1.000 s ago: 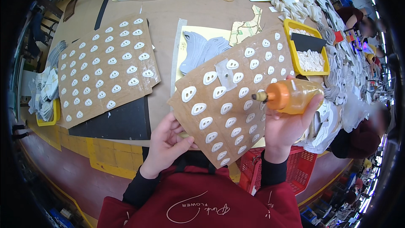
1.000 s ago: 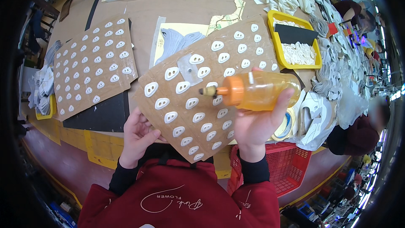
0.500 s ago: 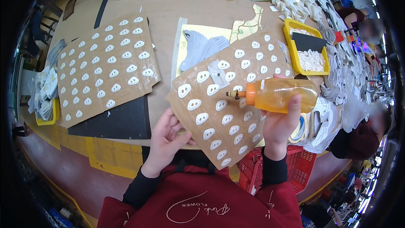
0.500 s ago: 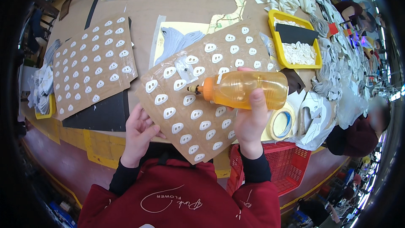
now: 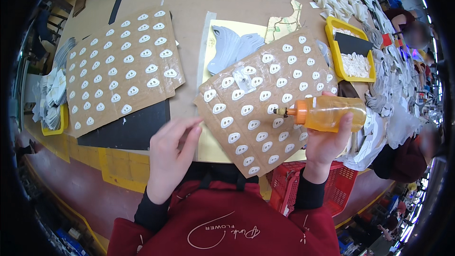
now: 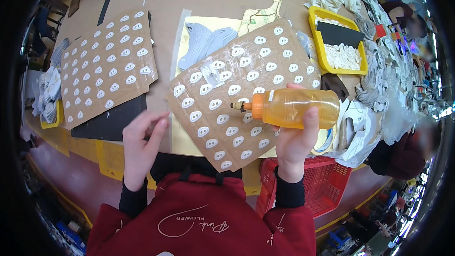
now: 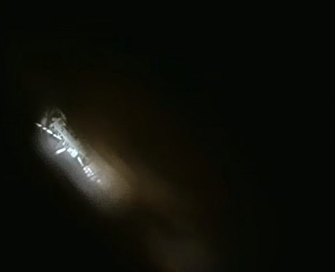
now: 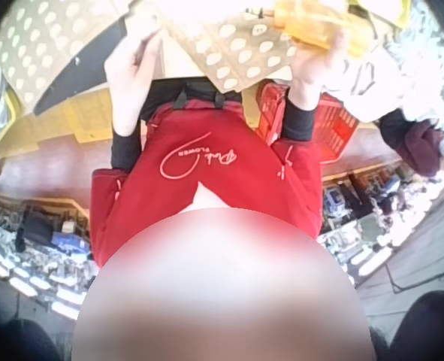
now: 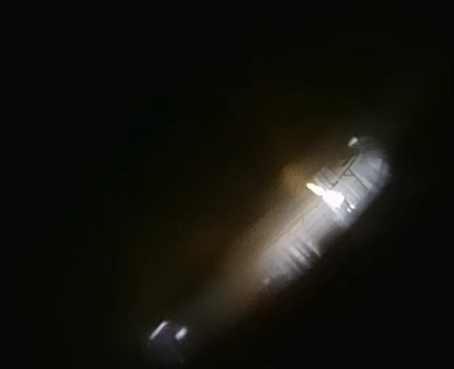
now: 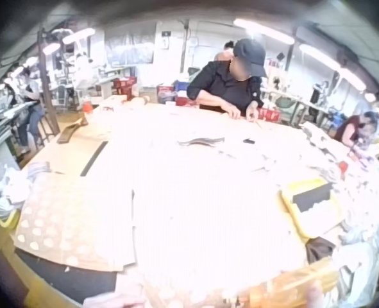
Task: The person holds a cardboard sheet with pre-cut white shapes and uses a squeeze bottle to apply a small amount of yellow liquid to each shape. The person works systematically across the sheet, moving from one shape to the next without pausing.
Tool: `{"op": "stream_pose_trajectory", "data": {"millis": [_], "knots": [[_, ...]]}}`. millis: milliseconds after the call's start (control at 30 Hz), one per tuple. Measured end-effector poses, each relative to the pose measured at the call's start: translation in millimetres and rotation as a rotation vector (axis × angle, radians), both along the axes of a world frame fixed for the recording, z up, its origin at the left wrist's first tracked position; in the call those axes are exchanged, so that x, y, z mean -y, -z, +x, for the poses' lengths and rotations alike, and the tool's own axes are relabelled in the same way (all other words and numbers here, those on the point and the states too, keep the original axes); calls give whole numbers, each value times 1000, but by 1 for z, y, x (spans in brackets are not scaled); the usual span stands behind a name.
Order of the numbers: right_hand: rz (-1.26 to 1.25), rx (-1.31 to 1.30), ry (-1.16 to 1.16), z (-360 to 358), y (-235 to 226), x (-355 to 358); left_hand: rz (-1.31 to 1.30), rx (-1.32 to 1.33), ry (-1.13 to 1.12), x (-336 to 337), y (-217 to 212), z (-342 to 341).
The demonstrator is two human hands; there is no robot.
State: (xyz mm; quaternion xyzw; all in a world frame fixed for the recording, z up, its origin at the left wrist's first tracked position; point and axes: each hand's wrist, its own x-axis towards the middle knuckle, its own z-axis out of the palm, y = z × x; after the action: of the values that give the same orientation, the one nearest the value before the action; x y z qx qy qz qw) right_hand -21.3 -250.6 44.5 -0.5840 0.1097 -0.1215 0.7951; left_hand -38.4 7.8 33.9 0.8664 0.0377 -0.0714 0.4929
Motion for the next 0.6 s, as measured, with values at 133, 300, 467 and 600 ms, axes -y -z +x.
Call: {"op": "stream_pose_trajectory", "data": {"millis": [133, 300, 467, 600], "knots": [[21, -3, 31, -5, 3, 1, 189, 472, 205, 10, 0, 38], [27, -13, 109, -12, 4, 2, 205, 344, 331, 28, 8, 72], [-10, -61, 171, -15, 7, 6, 289, 344, 443, 33, 9, 80], [45, -44, 152, -14, 12, 8, 344, 291, 488, 33, 6, 82]]}}
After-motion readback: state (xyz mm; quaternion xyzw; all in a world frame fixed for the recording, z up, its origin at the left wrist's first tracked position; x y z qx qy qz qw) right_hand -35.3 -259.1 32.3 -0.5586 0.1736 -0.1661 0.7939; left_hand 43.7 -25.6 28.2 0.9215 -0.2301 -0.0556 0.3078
